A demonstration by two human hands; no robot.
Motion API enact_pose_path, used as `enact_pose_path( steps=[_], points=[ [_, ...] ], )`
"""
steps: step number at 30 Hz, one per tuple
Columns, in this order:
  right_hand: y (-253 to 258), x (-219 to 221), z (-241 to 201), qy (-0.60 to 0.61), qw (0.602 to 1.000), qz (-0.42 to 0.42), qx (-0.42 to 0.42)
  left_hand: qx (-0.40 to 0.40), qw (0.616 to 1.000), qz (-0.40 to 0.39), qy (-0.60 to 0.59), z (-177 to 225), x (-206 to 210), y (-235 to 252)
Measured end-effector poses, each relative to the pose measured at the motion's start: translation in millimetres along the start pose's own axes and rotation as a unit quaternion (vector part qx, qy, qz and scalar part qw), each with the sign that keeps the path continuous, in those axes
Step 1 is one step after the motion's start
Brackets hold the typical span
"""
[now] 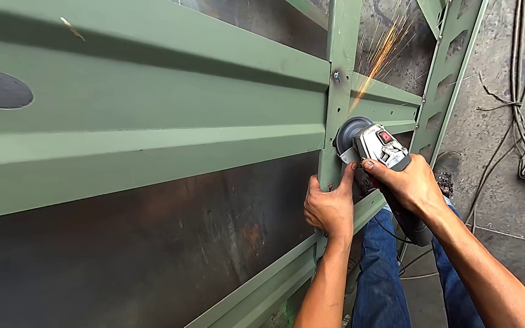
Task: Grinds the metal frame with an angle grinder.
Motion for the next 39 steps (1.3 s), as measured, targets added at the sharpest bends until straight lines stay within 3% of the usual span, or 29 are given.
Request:
enact_pose_path(
  steps=[33,39],
  points=[
    [-21.3,5.6,0.0,0.008,0.999,0.004,-0.047,0.061,0.996,0.01,-0.069,-8.2,-2.1,-1.7],
    [-18.9,14.1,30.8,0.027,0.999,-0.02,0.004,0.053,0.998,-0.004,-0.018,-5.5,0.1,-1.2]
  ],
)
Point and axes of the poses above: each hand's wrist, its own y-axis towards the middle knuckle, its own x-axis out of the palm, z = x × y, the point moved 7 cm from there along y, towards the middle knuckle, and after that the axes turned 1 degree about -x, right-handed, at the moved point
